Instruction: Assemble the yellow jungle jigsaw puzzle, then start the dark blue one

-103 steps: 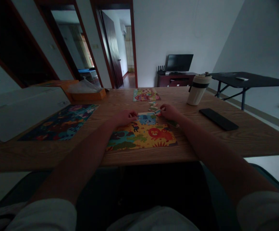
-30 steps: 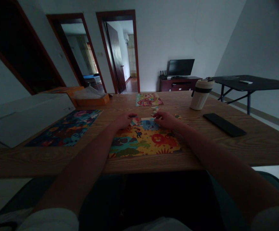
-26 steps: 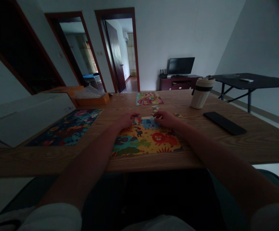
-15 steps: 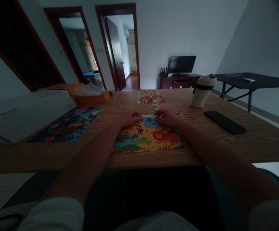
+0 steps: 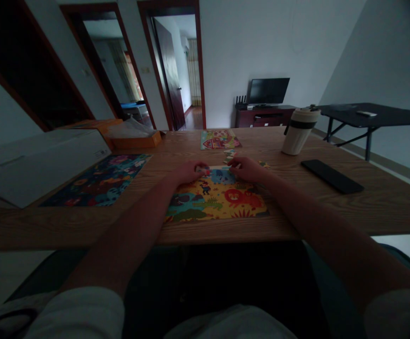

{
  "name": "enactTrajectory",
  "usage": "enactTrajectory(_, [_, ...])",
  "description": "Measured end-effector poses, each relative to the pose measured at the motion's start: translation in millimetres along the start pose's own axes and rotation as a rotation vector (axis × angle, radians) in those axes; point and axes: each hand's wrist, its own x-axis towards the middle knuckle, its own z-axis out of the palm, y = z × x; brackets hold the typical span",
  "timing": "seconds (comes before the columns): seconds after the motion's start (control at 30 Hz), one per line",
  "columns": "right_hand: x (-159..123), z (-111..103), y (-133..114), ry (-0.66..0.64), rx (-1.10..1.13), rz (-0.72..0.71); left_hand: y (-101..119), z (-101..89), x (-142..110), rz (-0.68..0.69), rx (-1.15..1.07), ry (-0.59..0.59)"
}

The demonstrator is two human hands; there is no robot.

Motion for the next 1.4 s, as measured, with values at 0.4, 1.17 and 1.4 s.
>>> enactTrajectory(0.4, [1.4, -1.1, 1.7, -0.015, -0.028, -0.007, 5.0, -5.9, -5.9, 0.029, -0.018, -0.002])
enactTrajectory(1.17, [0.3, -4.1, -0.2, -0.034, -0.051, -0.005, -6.5, -7.7, -0.8, 0.044, 0.124, -0.087])
enactTrajectory(1.4, [-0.2, -5.2, -3.6, -0.049, -0.064, 0.021, -8.0, -9.6, -2.3, 0.093, 0.115, -0.111])
